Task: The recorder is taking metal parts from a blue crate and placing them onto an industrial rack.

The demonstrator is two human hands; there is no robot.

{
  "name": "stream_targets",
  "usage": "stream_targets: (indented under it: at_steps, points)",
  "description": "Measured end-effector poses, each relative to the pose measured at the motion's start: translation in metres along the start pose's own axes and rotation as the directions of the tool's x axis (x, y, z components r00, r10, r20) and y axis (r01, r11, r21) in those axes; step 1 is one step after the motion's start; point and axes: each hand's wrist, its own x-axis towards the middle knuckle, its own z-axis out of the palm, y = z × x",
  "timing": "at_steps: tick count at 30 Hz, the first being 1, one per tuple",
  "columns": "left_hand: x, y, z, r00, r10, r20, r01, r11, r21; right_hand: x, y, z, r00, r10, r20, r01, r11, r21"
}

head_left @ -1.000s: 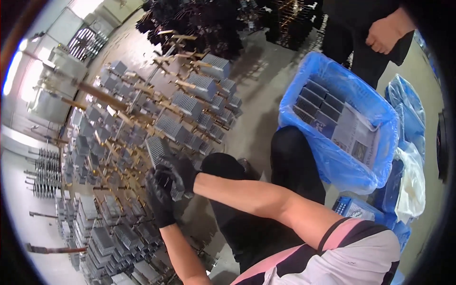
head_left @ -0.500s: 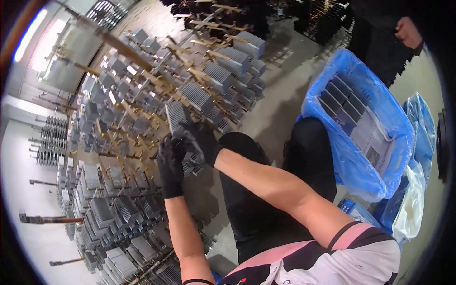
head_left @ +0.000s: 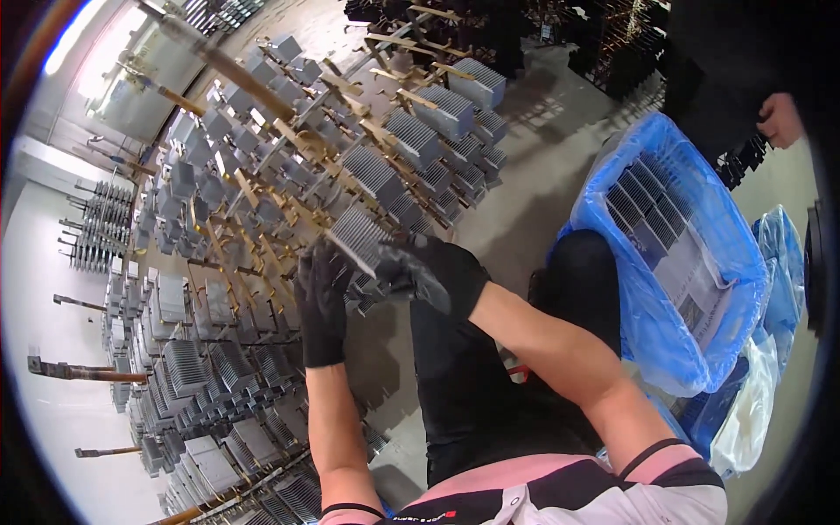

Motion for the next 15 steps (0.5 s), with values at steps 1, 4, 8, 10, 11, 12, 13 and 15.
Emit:
stream_targets:
  at_steps: [1, 4, 8, 10, 11, 12, 13, 15]
  points:
    - [-0.007, 0.006, 0.006, 0.999, 0.032, 0.028, -0.033, 0.998, 0.053, -0.01, 0.0, -0.002, 1.0, -0.008, -0.01, 0.008, 1.0, 0.001]
    - [-0.027, 0.019, 0.038, 0.999, -0.003, 0.038, 0.018, 0.919, -0.395, -0.05, -0.003, -0.002, 0.977, -0.147, 0.157, 0.136, 0.988, 0.079]
    - [-0.036, -0.012, 0.05, 0.989, 0.093, 0.111, -0.013, 0.821, -0.571, -0.098, -0.03, -0.008, 0.902, -0.415, 0.119, 0.286, 0.368, -0.885]
    - [-0.049, -0.002, 0.08, 0.986, -0.029, 0.167, 0.095, 0.91, -0.403, -0.129, -0.049, -0.005, 0.853, -0.507, 0.125, 0.271, 0.226, -0.936]
    - [-0.057, 0.01, 0.097, 0.979, -0.13, 0.155, 0.159, 0.969, -0.191, -0.146, -0.058, -0.003, 0.813, -0.553, 0.181, 0.272, 0.086, -0.958]
    - [-0.062, 0.025, 0.114, 0.973, -0.202, 0.113, 0.199, 0.979, 0.034, -0.162, -0.067, -0.001, 0.774, -0.578, 0.259, 0.274, -0.063, -0.96]
    - [-0.061, 0.033, 0.131, 0.966, -0.204, 0.156, 0.203, 0.979, 0.025, -0.175, -0.074, -0.005, 0.766, -0.6, 0.232, 0.238, -0.07, -0.969]
    - [-0.053, 0.048, 0.171, 0.895, 0.227, 0.385, -0.275, 0.959, 0.074, -0.205, -0.097, -0.023, 0.797, -0.565, 0.214, 0.108, -0.215, -0.971]
